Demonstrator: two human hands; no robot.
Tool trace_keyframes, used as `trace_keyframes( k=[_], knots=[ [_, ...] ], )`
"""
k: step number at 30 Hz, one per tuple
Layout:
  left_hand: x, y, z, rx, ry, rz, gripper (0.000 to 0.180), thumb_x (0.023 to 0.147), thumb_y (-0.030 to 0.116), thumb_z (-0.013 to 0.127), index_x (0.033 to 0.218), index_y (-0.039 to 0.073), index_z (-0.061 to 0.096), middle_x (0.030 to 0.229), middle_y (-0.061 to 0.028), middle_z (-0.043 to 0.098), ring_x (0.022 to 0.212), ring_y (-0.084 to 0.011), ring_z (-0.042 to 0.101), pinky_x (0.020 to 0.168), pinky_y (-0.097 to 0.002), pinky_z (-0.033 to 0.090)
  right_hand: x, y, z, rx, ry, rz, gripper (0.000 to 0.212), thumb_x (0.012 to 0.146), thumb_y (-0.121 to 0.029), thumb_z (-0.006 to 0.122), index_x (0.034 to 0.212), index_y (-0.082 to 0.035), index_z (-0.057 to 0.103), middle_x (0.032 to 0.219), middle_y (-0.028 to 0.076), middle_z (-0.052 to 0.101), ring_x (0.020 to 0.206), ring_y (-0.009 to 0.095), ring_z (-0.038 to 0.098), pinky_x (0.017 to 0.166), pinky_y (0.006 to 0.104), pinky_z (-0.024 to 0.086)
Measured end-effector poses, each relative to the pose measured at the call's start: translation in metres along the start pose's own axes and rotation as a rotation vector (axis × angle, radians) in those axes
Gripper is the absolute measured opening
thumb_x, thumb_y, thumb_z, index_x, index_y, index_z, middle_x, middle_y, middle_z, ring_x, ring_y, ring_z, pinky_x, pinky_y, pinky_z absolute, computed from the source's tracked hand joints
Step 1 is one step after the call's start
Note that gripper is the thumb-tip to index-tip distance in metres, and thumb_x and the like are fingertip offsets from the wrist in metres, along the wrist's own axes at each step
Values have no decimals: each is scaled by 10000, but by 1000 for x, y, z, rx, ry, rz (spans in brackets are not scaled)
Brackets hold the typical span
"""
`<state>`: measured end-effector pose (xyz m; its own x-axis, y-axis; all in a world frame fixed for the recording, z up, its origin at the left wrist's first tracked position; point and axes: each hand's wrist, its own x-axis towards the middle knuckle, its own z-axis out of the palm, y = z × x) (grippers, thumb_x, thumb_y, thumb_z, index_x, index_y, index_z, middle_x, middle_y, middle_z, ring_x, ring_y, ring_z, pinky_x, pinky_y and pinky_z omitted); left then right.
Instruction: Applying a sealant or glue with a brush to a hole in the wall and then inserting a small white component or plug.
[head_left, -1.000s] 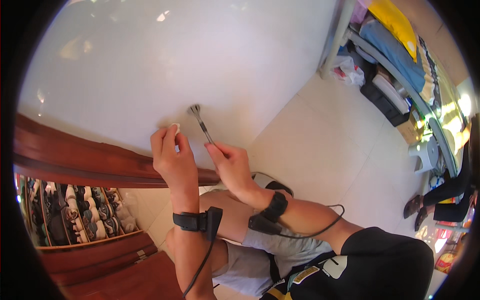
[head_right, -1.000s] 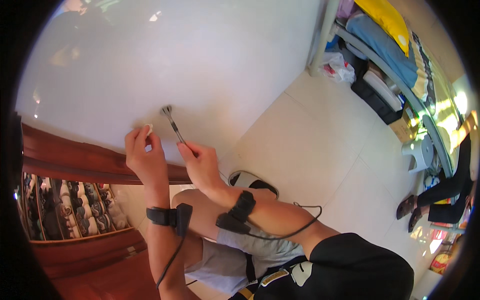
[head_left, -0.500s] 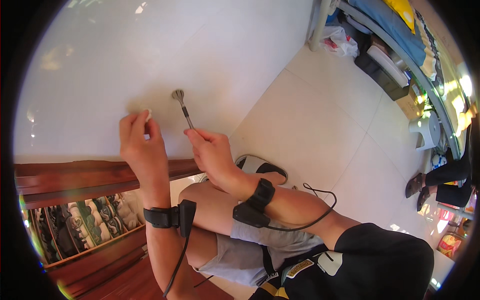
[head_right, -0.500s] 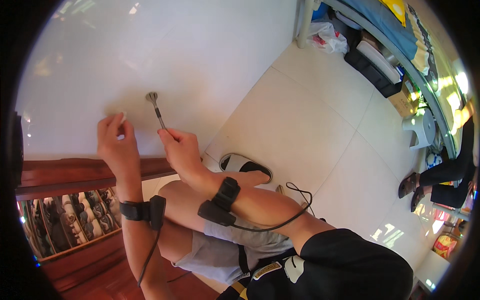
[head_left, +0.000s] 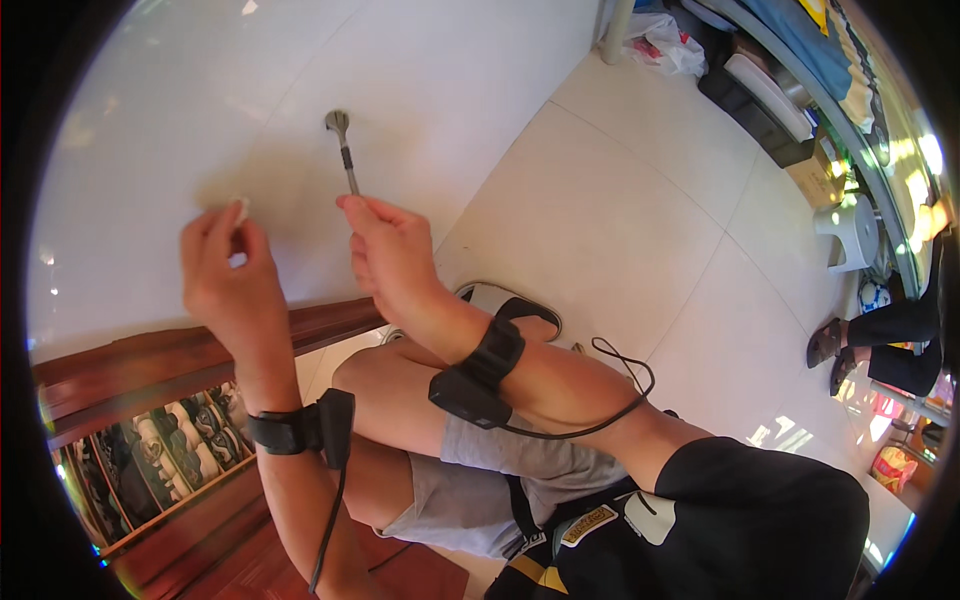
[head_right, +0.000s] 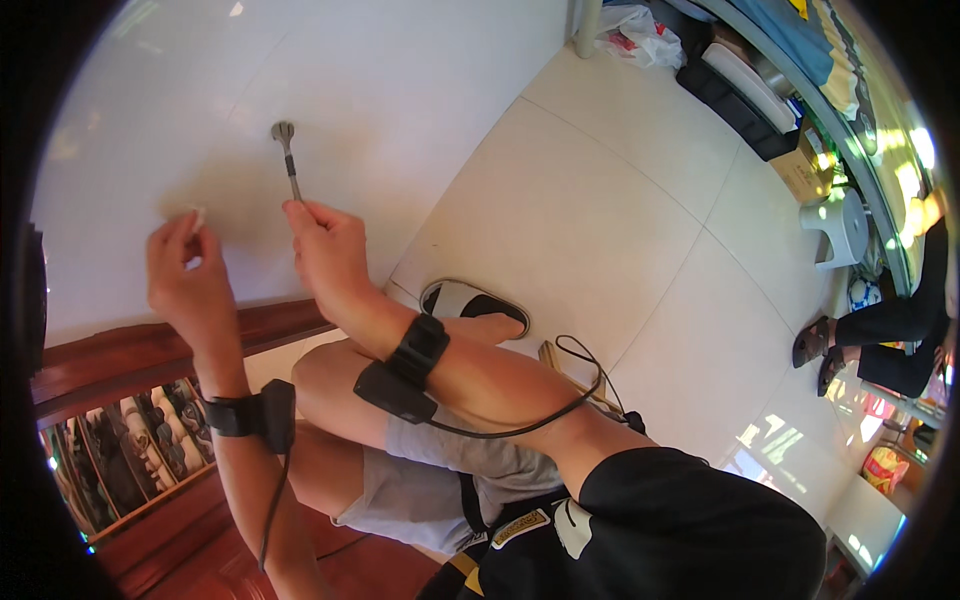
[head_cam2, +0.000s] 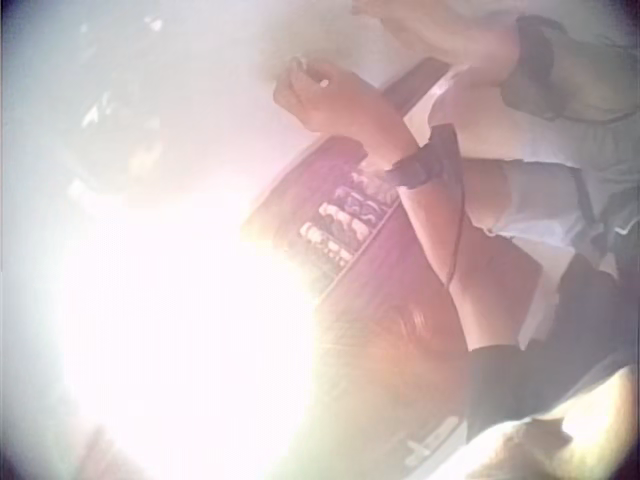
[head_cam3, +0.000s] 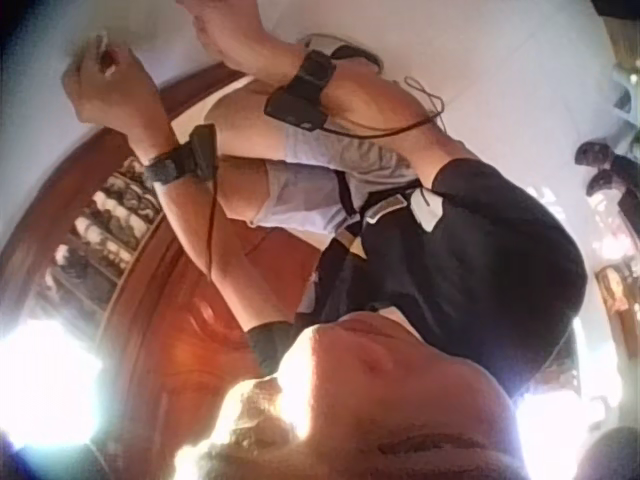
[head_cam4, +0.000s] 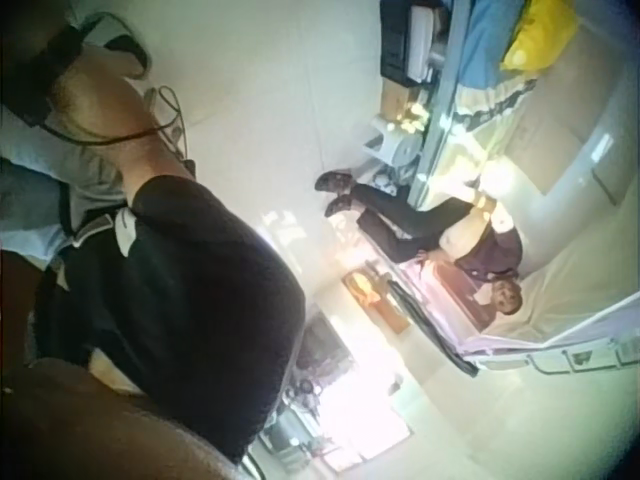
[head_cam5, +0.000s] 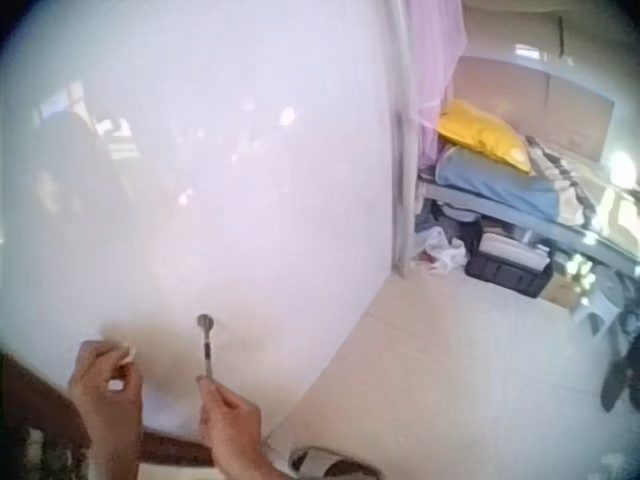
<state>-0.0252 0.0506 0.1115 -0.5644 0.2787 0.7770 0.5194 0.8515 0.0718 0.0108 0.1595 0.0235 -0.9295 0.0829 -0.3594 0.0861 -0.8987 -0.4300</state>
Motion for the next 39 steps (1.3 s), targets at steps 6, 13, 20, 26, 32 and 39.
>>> trace_keyframes(
  k=[6,13,20,26,32,39],
  knots=[
    [-43,-12,15,-23,-315,-65,197,823,-96,665,994,-13,714,942,-111,648,743,-253,653,650,-357,540,-35,37,-11,-77,-12,306,283,1027,-225,585,1186,0,648,634,-73,395,459,37,295,400,248,191],
    [-18,-2,21,-9,-181,-28,187,823,-74,686,998,-20,722,966,-107,669,733,-230,663,642,-333,547,12,17,-36,179,104,181,270,1017,-254,586,1158,-25,610,623,-63,344,451,55,269,400,252,181],
    [-56,-15,29,-86,-390,-80,220,798,-114,676,1001,-37,707,952,-122,644,723,-246,649,624,-340,538,15,31,-45,191,137,408,246,986,-236,599,1148,-52,590,635,-56,329,464,52,277,395,243,182],
    [-68,-19,26,-59,-317,-117,215,805,-121,666,997,-34,706,945,-118,641,722,-253,646,623,-345,536,-9,37,-41,153,158,451,229,984,-212,591,1147,-51,598,639,-66,333,465,51,275,395,240,180],
    [-59,-17,34,-65,-307,-65,214,807,-122,659,994,-29,703,945,-114,641,761,-268,651,622,-365,527,9,24,-48,173,138,465,218,993,-194,566,1160,-60,609,637,-71,338,457,53,265,395,237,177],
    [-79,-28,31,-19,-465,-125,225,803,-112,665,1001,-16,711,955,-134,643,793,-315,651,662,-402,533,-24,36,-24,94,108,565,218,991,-217,591,1146,-72,638,644,-46,365,461,59,277,401,237,184]
  ],
)
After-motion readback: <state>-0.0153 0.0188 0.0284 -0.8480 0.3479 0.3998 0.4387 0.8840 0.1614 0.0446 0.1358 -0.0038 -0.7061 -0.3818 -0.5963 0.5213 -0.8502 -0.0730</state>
